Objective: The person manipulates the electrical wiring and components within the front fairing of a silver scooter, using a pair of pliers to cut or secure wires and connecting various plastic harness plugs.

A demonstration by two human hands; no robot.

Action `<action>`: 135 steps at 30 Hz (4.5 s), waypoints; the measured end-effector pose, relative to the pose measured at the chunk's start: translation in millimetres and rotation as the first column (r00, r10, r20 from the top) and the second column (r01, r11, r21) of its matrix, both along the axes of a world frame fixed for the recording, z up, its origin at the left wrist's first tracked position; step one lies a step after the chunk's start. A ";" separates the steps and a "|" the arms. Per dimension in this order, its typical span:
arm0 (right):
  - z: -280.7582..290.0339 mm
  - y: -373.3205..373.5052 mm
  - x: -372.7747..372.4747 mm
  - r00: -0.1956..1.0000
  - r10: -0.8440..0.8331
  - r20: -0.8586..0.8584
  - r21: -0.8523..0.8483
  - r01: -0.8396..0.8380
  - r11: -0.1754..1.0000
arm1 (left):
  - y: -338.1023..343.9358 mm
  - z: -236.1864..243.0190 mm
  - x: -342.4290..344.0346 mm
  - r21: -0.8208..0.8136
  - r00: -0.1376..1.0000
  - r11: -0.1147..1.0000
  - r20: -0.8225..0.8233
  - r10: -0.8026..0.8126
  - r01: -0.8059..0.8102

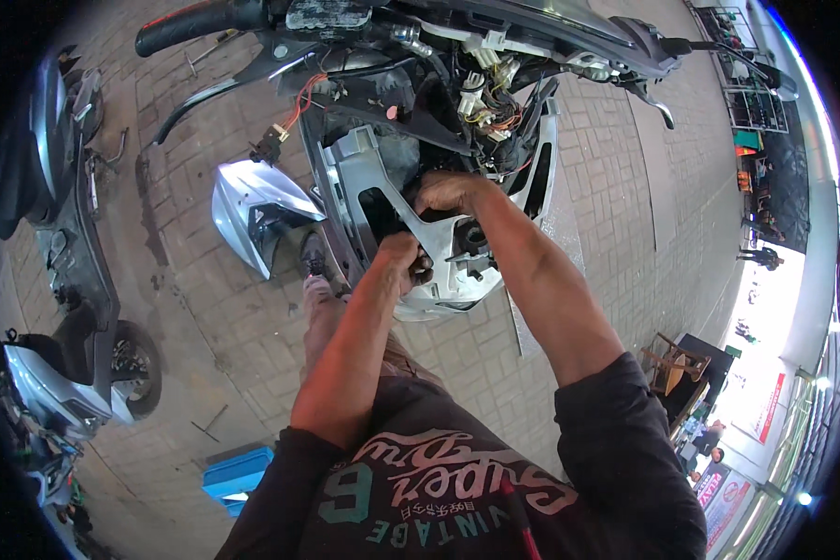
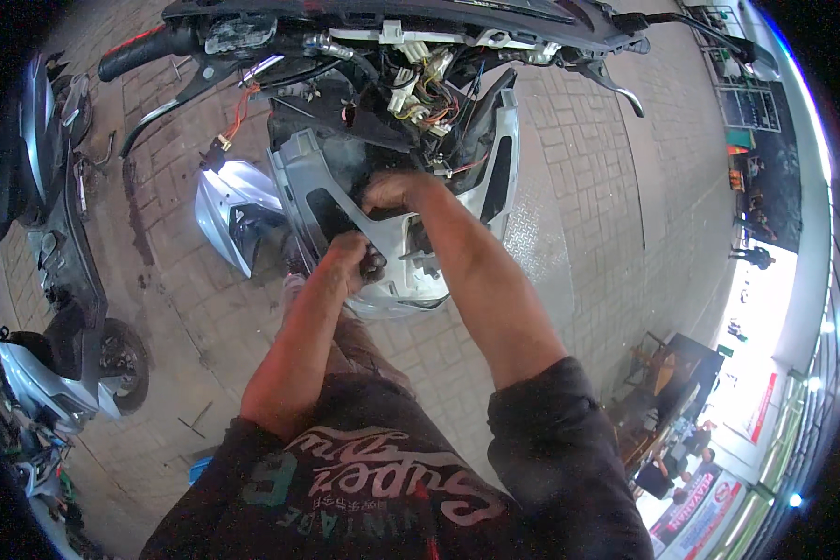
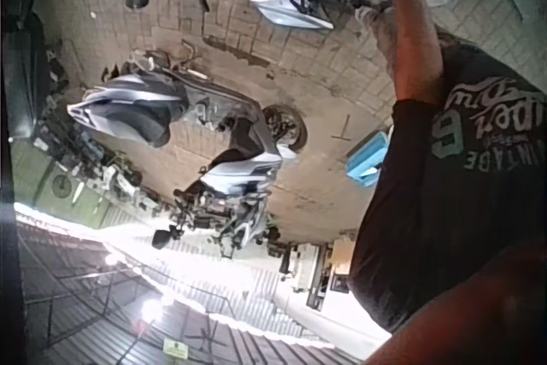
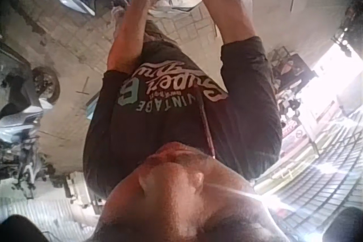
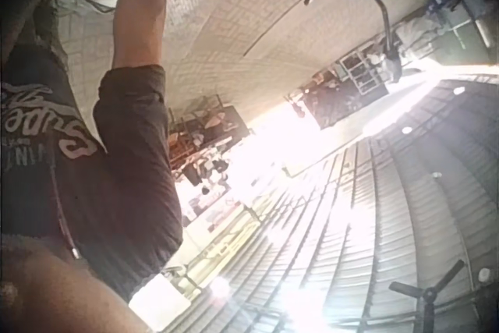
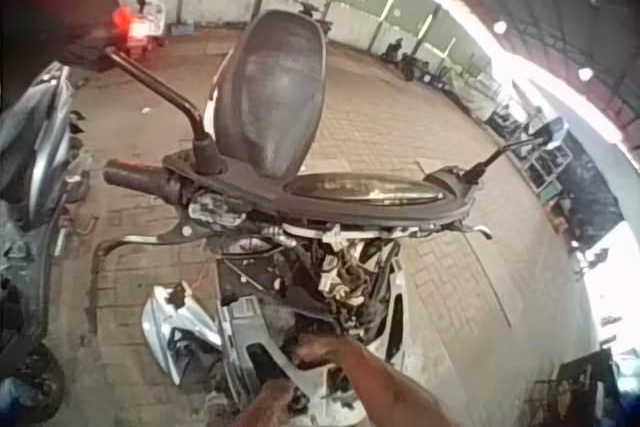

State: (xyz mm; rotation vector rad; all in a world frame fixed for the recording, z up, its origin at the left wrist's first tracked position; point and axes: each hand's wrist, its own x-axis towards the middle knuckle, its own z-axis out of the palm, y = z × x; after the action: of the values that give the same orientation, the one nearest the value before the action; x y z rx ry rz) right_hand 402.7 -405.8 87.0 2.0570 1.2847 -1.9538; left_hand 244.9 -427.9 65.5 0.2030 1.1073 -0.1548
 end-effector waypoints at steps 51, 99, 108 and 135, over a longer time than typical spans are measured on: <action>46.9 -94.7 -77.3 0.866 -0.458 0.202 0.799 0.124 0.588 | 51.5 68.7 -17.9 0.920 0.838 -0.298 -0.364 -0.406 0.255; -87.5 -224.9 9.4 -0.043 -0.972 -0.231 0.842 0.491 -0.222 | 38.2 92.0 20.2 0.713 0.728 -0.234 -0.685 -0.031 0.661; -84.6 -234.4 8.2 0.015 -0.985 -0.171 0.826 0.548 -0.135 | 55.4 93.9 7.6 0.565 0.545 -0.340 -0.823 -0.163 0.751; -75.4 -238.0 7.1 0.101 -0.986 -0.132 0.808 0.588 -0.048 | 59.8 83.0 6.8 0.715 0.796 -0.440 -0.606 -0.001 0.544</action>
State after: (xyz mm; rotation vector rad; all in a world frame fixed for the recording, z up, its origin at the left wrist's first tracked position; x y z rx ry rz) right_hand 409.8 -643.8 11.6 4.1934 0.4458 -0.3899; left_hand 251.7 -368.1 148.5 2.3454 1.2008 0.3832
